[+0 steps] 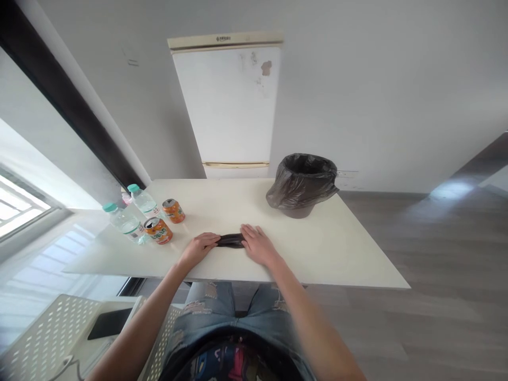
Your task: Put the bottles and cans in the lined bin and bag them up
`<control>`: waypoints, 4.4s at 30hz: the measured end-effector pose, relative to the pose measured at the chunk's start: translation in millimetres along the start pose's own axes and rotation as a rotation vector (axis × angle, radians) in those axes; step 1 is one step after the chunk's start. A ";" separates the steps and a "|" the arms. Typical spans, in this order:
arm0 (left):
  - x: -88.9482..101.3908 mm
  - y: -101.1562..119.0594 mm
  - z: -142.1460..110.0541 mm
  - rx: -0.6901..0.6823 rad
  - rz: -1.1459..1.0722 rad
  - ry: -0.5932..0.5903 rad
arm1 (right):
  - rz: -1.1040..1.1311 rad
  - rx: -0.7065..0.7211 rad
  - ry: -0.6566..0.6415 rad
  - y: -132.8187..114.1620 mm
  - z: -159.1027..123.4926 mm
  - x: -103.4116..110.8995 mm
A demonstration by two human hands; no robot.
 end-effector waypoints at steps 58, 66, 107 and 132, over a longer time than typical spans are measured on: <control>-54.4 86.0 45.8 0.048 0.255 -0.096 | 1.519 -0.534 0.376 88.3 -9.7 17.6; -55.8 92.5 44.6 0.006 0.332 -0.143 | 0.997 -0.298 0.392 57.0 -8.5 40.4; -53.3 117.4 43.5 -0.181 0.099 -0.159 | 1.615 -0.391 0.164 46.1 -2.8 28.9; -47.5 100.2 37.4 -0.090 -0.093 -0.053 | 0.815 -0.132 0.217 0.6 -4.7 51.1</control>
Point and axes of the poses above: each hand's wrist, its own z-axis towards the middle knuckle, its own x-axis out of the back of the hand, y = z × x, the point moved 9 cm from there along z, towards the middle knuckle, and after that the axes turned 7 degrees about -x, right-handed, at the moved point
